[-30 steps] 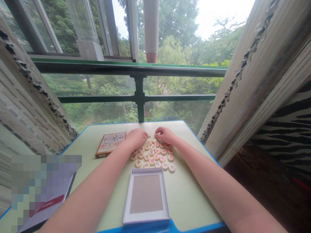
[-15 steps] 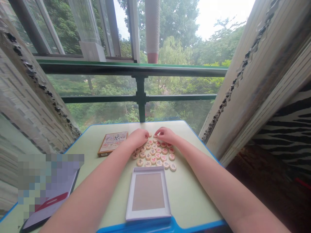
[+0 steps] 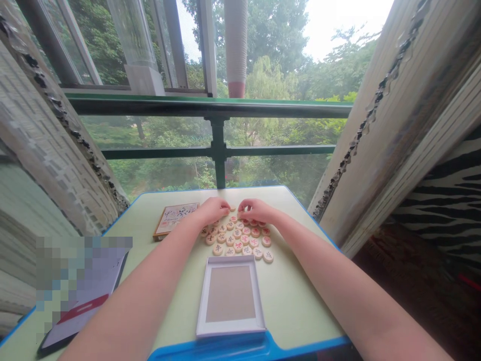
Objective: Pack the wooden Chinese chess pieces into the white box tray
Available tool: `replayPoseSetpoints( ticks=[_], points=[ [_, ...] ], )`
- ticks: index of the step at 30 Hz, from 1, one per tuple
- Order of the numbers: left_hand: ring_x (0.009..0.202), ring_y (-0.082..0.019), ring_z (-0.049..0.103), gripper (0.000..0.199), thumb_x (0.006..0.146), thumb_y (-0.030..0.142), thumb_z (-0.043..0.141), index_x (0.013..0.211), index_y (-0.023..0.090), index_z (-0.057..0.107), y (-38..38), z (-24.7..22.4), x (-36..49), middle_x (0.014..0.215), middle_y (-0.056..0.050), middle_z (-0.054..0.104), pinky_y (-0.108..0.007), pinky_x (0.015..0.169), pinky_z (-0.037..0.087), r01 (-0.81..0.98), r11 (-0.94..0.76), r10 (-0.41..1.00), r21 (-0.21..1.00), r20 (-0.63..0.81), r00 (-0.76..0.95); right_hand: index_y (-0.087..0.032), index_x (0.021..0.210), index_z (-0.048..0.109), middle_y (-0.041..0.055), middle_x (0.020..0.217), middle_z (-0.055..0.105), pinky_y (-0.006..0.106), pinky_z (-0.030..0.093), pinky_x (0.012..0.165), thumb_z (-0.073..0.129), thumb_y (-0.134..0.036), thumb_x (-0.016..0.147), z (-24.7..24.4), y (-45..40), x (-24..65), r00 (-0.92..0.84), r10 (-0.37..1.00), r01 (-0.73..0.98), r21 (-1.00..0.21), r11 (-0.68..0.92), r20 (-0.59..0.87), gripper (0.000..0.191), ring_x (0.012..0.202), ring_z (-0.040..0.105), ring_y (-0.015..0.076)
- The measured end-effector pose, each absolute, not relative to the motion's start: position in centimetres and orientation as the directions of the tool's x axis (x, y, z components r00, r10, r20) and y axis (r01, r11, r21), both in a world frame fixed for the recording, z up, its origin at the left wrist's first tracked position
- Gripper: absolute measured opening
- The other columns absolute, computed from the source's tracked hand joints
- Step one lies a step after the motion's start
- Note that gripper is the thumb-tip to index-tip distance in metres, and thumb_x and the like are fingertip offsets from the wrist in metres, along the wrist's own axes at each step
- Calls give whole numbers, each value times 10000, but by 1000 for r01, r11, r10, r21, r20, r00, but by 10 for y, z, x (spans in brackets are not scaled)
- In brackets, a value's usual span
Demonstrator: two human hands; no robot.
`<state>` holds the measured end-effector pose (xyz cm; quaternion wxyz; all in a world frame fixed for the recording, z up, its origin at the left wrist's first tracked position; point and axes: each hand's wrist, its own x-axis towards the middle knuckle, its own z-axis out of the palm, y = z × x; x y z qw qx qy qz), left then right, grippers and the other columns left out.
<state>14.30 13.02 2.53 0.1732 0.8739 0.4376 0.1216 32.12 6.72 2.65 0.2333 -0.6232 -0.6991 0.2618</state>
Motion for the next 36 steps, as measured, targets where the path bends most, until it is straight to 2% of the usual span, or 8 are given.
replayPoseSetpoints(
  ticks=[3,6,9,14,19,25,30,36],
  points=[
    [865,-223,623,268,757,221,487,891,173,713,131,24,143,950,-76,702,-269,738,468,745,-544,821,385,63,567,-189,896,619,-28,653,573,151,335,404,581,-219,729,23,69,321,-97,995,729,-682,55,-23,174,435,432,41],
    [855,-222,627,276,759,205,476,902,167,709,133,22,142,947,-83,700,-280,757,467,758,-544,825,359,65,561,-176,848,632,6,786,596,152,333,388,528,-148,715,19,73,323,-99,995,737,-672,78,7,171,450,439,38],
    [876,-224,625,275,757,190,476,906,176,708,134,19,142,948,-82,698,-290,785,463,770,-560,820,307,76,567,-149,723,652,23,899,584,146,395,476,480,-37,645,18,76,325,-177,979,747,-634,199,98,220,558,492,46],
    [964,-222,593,296,815,208,439,972,204,691,133,15,145,1025,-72,669,-300,858,443,748,-627,779,217,206,593,-142,662,667,19,860,593,157,416,553,403,34,587,19,77,326,-246,960,760,-589,275,131,326,624,505,71],
    [1021,-216,554,291,812,191,449,951,244,700,129,13,147,1066,-26,661,-283,885,426,672,-718,695,178,205,689,-161,686,681,18,847,581,183,429,626,419,30,614,15,80,327,-218,964,764,-587,267,155,332,654,514,85],
    [952,-235,572,262,817,349,475,880,224,697,124,15,149,931,-47,685,-316,837,440,718,-682,730,143,206,652,-170,748,686,33,889,565,239,429,778,491,-23,679,4,86,328,-138,950,775,-567,279,279,254,744,543,107],
    [971,-238,573,270,796,379,511,928,205,669,125,15,155,982,-69,667,-320,850,434,759,-624,780,184,194,594,-178,827,682,39,925,570,226,439,744,513,-70,723,-2,87,328,-108,961,790,-564,239,255,226,712,549,97],
    [985,-240,567,268,797,377,511,939,216,671,123,15,161,968,-69,670,-315,856,429,774,-603,797,192,181,576,-169,1019,631,37,869,630,214,449,681,489,-46,700,7,83,328,-19,990,783,-614,101,139,370,662,557,106]
  ],
)
